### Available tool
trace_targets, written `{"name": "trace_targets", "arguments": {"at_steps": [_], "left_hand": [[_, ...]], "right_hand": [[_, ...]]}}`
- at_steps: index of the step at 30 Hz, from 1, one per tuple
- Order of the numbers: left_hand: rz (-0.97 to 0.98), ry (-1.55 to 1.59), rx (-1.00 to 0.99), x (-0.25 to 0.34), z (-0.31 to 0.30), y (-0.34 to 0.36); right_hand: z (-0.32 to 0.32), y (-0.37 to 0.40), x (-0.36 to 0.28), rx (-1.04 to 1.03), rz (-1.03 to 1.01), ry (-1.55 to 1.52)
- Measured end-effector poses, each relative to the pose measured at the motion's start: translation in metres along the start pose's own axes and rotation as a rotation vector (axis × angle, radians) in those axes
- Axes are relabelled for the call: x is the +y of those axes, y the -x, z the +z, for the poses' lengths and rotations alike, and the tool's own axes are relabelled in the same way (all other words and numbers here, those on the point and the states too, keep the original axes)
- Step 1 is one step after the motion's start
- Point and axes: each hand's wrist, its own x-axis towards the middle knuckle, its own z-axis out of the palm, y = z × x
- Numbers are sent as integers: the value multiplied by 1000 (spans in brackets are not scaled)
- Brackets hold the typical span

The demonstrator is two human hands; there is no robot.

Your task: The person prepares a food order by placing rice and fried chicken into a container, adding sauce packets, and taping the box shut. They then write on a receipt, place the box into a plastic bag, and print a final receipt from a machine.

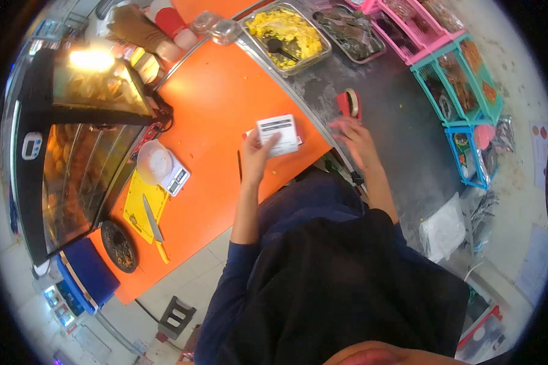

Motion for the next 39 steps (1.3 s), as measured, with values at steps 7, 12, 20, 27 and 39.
{"name": "trace_targets", "arguments": {"at_steps": [7, 12, 20, 27, 39], "left_hand": [[-96, -62, -320, -23, 45, 9], [-102, -19, -308, -24, 42, 14], [-169, 10, -304, -44, 4, 2], [-91, 295, -169, -7, 10, 9], [-57, 190, -207, -5, 34, -13]], "right_hand": [[46, -24, 29, 7, -54, 74], [-26, -24, 55, 568, -130, 513], [-128, -44, 79, 137, 438, 208], [-150, -15, 142, 158, 26, 107], [29, 7, -10, -424, 176, 274]]}}
